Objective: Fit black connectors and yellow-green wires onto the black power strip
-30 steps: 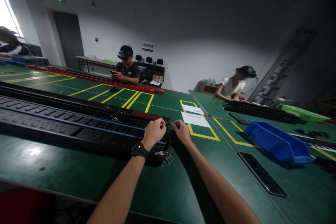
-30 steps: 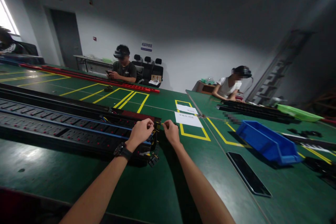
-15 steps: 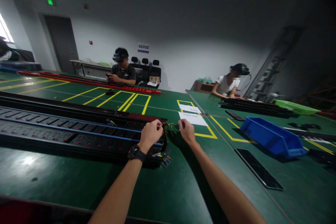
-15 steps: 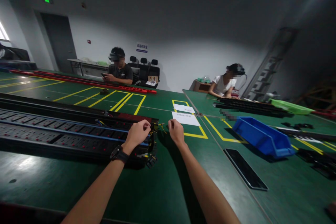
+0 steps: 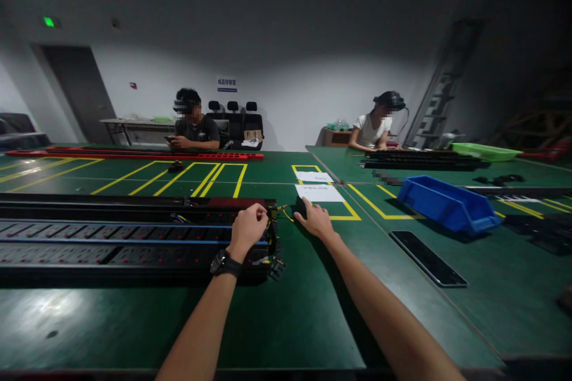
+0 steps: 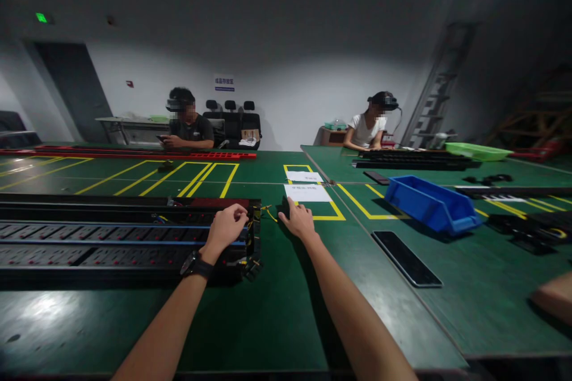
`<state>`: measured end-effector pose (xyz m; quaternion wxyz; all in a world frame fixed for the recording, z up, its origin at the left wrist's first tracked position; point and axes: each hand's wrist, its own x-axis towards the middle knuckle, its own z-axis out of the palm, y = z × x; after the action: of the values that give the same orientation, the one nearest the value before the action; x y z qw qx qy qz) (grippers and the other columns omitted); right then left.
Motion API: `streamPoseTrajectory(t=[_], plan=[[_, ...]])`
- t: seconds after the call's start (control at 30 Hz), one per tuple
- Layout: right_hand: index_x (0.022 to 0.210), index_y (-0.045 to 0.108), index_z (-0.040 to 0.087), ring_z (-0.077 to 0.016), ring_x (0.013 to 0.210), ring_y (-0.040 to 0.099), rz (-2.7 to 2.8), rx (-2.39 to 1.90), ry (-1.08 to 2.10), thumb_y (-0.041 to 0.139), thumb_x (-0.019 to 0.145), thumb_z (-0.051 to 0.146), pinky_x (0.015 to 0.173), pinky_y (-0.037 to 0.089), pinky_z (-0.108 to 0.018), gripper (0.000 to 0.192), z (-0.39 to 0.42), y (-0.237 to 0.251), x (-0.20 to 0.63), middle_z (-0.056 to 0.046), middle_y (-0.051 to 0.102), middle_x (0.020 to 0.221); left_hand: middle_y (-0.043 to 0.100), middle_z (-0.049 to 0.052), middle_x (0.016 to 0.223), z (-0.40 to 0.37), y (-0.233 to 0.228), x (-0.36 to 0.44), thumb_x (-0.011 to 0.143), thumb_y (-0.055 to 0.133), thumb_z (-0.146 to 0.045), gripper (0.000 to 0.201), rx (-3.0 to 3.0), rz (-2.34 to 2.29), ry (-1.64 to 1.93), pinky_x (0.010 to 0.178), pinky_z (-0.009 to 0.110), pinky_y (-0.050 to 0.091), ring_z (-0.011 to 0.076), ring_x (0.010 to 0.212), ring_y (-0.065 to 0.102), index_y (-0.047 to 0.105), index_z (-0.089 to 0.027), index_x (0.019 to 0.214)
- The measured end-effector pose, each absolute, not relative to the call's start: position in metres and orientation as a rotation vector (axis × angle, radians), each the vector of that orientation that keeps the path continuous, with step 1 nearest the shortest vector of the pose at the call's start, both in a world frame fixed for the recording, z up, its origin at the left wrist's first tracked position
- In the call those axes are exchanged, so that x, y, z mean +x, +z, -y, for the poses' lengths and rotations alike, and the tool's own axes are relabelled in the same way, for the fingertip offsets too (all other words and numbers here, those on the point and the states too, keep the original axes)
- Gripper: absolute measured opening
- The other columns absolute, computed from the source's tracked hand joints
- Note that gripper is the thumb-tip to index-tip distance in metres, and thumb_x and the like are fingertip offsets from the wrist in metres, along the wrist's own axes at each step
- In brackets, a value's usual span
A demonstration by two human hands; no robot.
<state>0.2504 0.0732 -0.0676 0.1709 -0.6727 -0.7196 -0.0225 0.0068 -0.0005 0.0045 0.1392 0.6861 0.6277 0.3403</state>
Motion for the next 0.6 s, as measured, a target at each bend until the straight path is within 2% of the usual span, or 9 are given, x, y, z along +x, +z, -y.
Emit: streamPoseTrajectory(t=[0.13,0.2,0.43,0.6], plan=[[0.135,0.061,0.017,-0.0277,0.112,0.063,1.951,-1.975,-0.066,0.049,0.101,0.032,0.093,0.043,-0.036,0.039,-0.086,-0.07,0.251,-0.016,0.073,0.116,0.08,0.003,0.098,0.0,0.003,0.006,0.09,0.064,-0.028,0.012,1.985,-1.824,0.963,0.076,0.026,0.049,0.0205,0.095,0.072,0.074,-0.026,0.095],[0.124,0.067,0.016,-0.0256,0.106,0.066,1.892,-1.944,-0.042,0.052,0.097,0.025,0.087,0.044,-0.032,0.032,-0.092,-0.072,0.25,-0.015,0.074,0.111,0.08,0.003,0.098,-0.001,0.003,0.006,0.09,0.063,-0.028,0.012,1.986,-1.827,0.961,0.076,0.026,0.048,0.0205,0.095,0.072,0.074,-0.027,0.094],[0.098,0.075,0.021,-0.0209,0.086,0.073,1.697,-1.674,0.199,0.061,0.09,0.022,0.07,0.045,-0.025,0.016,-0.101,-0.076,0.231,-0.005,0.08,0.091,0.079,0.003,0.096,-0.001,0.003,0.005,0.09,0.063,-0.028,0.011,1.997,-1.827,0.964,0.074,0.026,0.047,0.0203,0.093,0.073,0.074,-0.026,0.093],[0.097,0.075,0.02,-0.0205,0.08,0.074,1.671,-1.584,0.243,0.063,0.087,0.021,0.065,0.045,-0.024,0.016,-0.097,-0.076,0.22,-0.005,0.08,0.084,0.079,0.003,0.095,-0.001,0.003,0.005,0.089,0.064,-0.028,0.011,2.011,-1.82,0.966,0.074,0.026,0.047,0.0198,0.092,0.072,0.074,-0.027,0.093]])
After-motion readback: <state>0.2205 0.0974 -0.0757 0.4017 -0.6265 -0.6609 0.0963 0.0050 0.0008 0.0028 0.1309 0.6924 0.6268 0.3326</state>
